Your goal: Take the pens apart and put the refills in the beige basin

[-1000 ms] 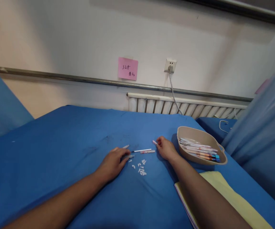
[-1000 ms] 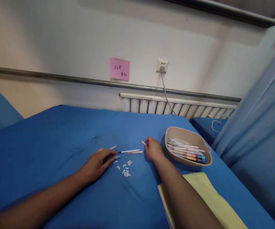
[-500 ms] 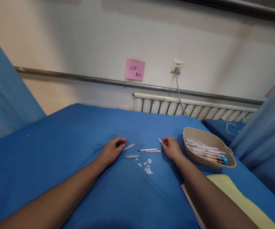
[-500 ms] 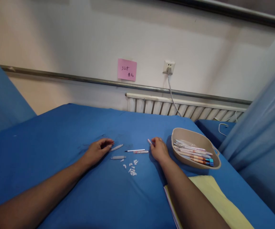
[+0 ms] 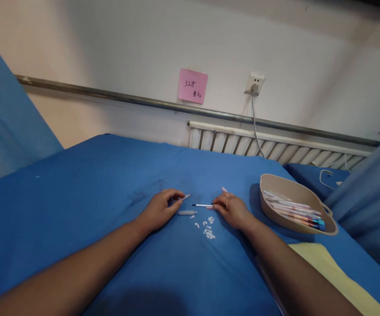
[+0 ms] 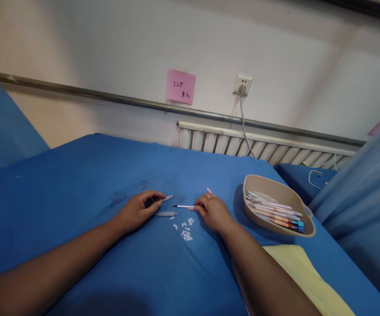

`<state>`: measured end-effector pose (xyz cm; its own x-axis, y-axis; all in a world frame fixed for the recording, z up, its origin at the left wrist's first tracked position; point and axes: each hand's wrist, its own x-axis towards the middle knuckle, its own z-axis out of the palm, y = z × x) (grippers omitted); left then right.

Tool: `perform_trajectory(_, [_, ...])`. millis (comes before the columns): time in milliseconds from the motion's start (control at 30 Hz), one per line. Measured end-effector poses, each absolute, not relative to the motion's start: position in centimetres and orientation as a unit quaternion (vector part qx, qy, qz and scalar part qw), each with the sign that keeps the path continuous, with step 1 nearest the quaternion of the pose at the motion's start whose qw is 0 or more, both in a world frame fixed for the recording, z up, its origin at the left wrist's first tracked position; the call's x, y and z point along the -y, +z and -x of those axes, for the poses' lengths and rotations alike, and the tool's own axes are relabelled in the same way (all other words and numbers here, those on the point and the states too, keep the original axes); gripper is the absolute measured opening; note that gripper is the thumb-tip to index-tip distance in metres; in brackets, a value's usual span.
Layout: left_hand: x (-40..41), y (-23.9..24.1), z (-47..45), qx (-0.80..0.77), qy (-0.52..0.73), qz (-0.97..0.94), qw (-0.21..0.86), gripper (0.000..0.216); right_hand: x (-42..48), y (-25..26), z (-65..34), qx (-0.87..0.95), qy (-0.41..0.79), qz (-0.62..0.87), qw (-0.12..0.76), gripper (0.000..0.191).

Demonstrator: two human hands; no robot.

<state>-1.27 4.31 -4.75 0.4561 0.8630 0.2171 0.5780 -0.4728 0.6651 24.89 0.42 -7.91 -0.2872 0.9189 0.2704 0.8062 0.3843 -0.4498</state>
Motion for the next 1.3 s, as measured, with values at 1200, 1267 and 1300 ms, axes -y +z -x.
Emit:
perform_trajectory(1200, [-3.8, -5.1, 1.0, -0.374, 0.250, -0.854, 0.262, 0.021, -0.2, -7.3, -24.8, 0.805, 0.116, 0.547, 0.198, 0.014])
perform_trajectory(1267, [-3.6, -4.9, 0.9, -0.363, 0.256, -0.852, 0.278, 0.021, 0.1, -6.8, -24.5, 0.810, 0.095, 0.553, 0.169, 0.016])
perform_trajectory(1300, [-3.5, -4.8, 0.9, -0.361, 0.259, -0.850, 0.284, 0.021, 0.2, -6.5, -24.4, 0.810, 0.089, 0.558, 0.158, 0.017])
